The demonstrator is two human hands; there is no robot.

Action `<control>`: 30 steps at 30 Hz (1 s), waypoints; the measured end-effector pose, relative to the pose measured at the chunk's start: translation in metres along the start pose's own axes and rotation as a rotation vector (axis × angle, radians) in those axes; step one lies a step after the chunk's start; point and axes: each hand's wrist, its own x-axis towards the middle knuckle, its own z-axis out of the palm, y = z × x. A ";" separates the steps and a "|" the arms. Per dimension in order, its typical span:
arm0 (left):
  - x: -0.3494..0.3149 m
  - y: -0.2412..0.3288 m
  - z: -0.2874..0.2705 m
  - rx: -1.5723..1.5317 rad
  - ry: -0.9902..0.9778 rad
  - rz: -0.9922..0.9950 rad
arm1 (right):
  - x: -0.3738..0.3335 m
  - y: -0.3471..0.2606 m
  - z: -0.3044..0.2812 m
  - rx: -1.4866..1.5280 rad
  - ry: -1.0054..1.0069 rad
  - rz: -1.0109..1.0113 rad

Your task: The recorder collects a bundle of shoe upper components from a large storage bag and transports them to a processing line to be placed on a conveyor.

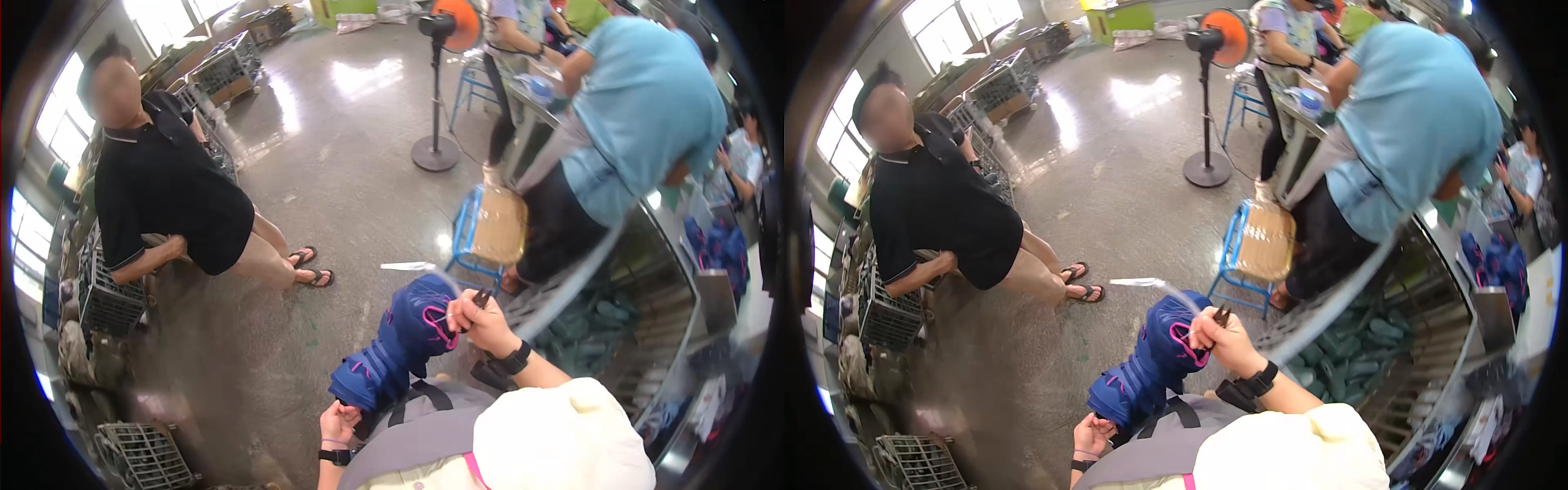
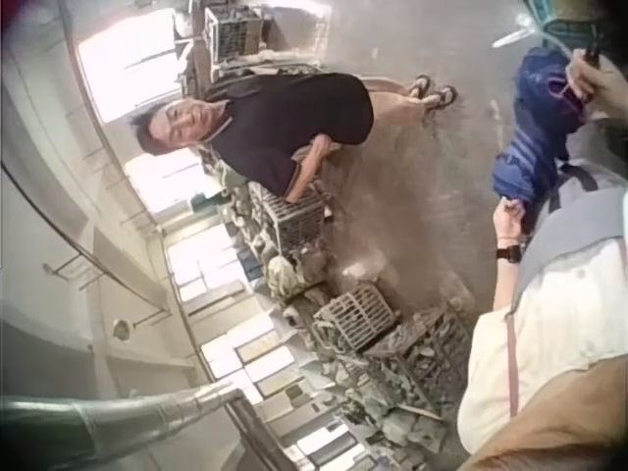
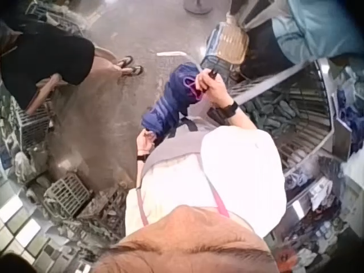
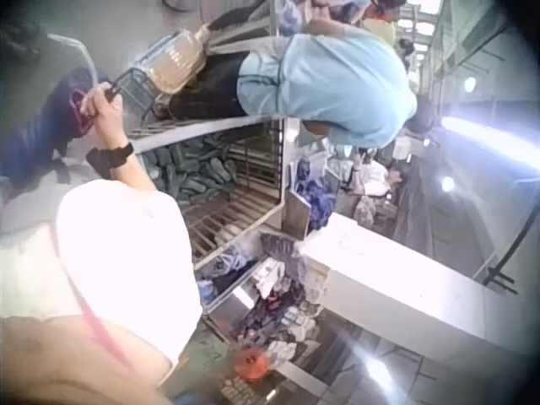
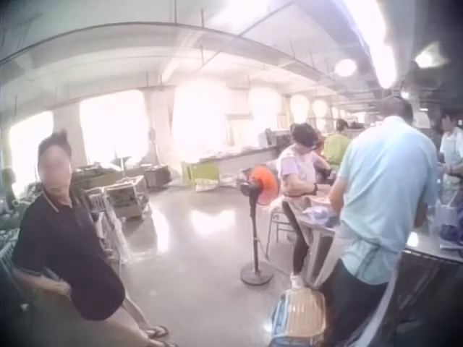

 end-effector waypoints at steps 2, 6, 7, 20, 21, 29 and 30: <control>0.036 0.024 0.020 -0.074 -0.002 0.017 | 0.051 0.006 -0.017 -0.061 0.121 0.014; 0.138 0.111 0.079 -0.297 -0.070 0.005 | 0.157 0.014 -0.041 -0.292 0.274 0.136; 0.170 0.146 0.106 -0.335 -0.185 -0.009 | 0.193 0.012 -0.044 -0.354 0.321 0.125; 0.355 0.498 0.398 -0.730 -1.170 0.234 | 0.480 -0.133 -0.095 -0.200 0.355 -0.646; 0.376 0.495 0.421 -0.534 -0.692 0.459 | 0.506 -0.113 -0.110 -0.042 0.504 -0.515; 0.470 0.582 0.572 0.474 -0.534 1.063 | 0.749 0.031 -0.171 0.264 0.496 0.267; 0.481 0.603 0.584 0.470 -0.541 1.034 | 0.779 0.032 -0.182 0.457 0.233 0.253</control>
